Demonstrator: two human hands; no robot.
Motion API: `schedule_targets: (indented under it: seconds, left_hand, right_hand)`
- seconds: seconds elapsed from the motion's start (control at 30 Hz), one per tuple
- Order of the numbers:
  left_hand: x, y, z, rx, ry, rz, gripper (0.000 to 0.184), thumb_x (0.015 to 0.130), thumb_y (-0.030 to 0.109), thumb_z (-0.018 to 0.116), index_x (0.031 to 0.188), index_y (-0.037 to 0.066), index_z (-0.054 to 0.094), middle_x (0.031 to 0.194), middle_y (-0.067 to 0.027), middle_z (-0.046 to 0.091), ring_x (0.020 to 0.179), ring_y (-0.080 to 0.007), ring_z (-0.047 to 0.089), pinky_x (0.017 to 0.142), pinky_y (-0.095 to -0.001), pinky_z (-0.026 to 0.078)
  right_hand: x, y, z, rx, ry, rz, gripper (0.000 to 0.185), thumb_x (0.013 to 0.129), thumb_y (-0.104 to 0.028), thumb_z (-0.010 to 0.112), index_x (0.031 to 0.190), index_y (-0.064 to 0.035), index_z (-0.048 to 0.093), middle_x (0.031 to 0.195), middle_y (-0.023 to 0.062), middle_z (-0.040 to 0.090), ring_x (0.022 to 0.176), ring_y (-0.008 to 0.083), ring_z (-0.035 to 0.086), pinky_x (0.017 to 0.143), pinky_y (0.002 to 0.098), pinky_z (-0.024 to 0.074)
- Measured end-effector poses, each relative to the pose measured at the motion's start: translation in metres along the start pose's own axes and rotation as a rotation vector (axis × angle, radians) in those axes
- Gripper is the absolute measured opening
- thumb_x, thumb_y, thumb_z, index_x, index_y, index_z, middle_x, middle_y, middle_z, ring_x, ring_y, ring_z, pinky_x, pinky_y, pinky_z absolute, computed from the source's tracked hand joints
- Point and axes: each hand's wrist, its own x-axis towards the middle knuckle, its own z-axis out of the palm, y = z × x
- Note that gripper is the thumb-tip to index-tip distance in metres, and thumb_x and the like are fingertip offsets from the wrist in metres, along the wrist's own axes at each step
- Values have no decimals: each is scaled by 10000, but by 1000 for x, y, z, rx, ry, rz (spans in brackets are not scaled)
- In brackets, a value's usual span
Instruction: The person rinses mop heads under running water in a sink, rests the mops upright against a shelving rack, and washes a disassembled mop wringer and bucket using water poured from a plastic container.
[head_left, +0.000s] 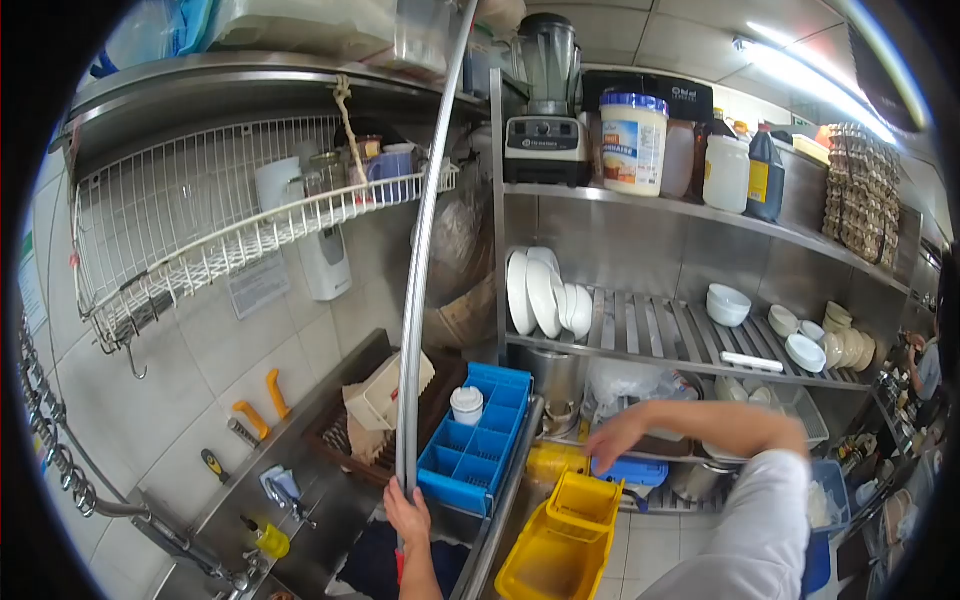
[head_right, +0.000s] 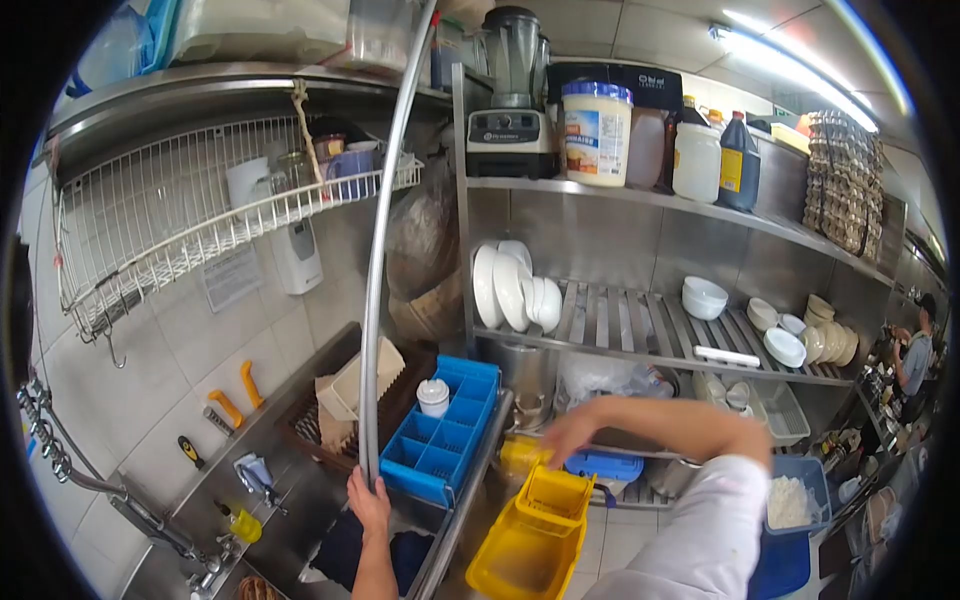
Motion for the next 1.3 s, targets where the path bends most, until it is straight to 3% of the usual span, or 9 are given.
schedule_targets:
  seconds: [0.1,0.17,0.27,0.33,0.4,0.57,0.83,1.03,1.3]
  left_hand:
    - [5,-7,3,39,-14,-3,612,867,213,692,1410,82,441,1344,-259,493,1213,-455,491,1002,-516,412]
    - [8,4,-4,10,39,5,630,864,188,675,1427,55,427,1327,-288,498,1187,-475,500,1006,-512,412]
    - [11,3,7,-129,130,113,592,891,206,652,1423,55,440,1355,-286,491,1241,-467,480,1057,-510,381]
    - [5,4,12,-120,110,155,557,914,198,632,1401,11,440,1347,-279,500,1247,-459,477,1057,-497,379]
    - [-2,1,16,-69,46,78,571,909,200,645,1406,16,434,1331,-278,507,1231,-461,481,1053,-495,378]
    - [-14,16,15,40,112,82,648,857,181,693,1426,39,417,1361,-261,481,1255,-441,459,1063,-496,368]
    - [-118,53,-7,-546,-348,-203,566,851,126,697,1365,31,479,1360,-189,481,1144,-308,568,946,-424,478]
    - [-90,129,-16,-17,59,76,934,804,337,792,1510,42,258,1518,-347,202,1371,-516,310,1093,-566,309]
    - [-12,146,44,160,204,10,1140,754,540,793,1542,34,143,1522,-411,105,1421,-558,151,1112,-613,227]
  right_hand:
    - [-64,79,79,436,-387,467,389,907,-507,644,820,-133,578,621,-20,431,546,180,482,464,347,424]
    - [-96,56,159,306,-387,795,387,944,-506,598,1047,-140,671,765,9,591,764,171,582,634,387,513]
    - [-34,87,294,356,-496,285,414,1011,-422,518,1222,-81,623,1082,71,649,977,226,642,876,399,527]
    - [87,181,431,41,238,-617,407,1017,-390,519,1222,-52,619,1218,122,652,1161,259,579,1020,384,433]
    - [87,11,328,255,263,-226,348,1011,-295,535,1230,-38,620,1214,130,654,1135,275,605,988,385,469]
    - [129,-68,247,553,542,-306,350,945,-318,628,1168,-47,615,1064,116,681,984,240,648,877,355,511]
    - [129,107,244,-106,410,136,442,892,-370,594,1193,-49,638,1221,195,638,1133,369,603,972,432,481]
    - [107,238,246,168,444,829,448,804,-314,609,1108,11,664,1103,240,684,1065,365,659,887,430,538]
    - [158,302,284,735,533,720,392,819,-352,684,931,22,646,770,159,657,632,266,661,533,402,581]
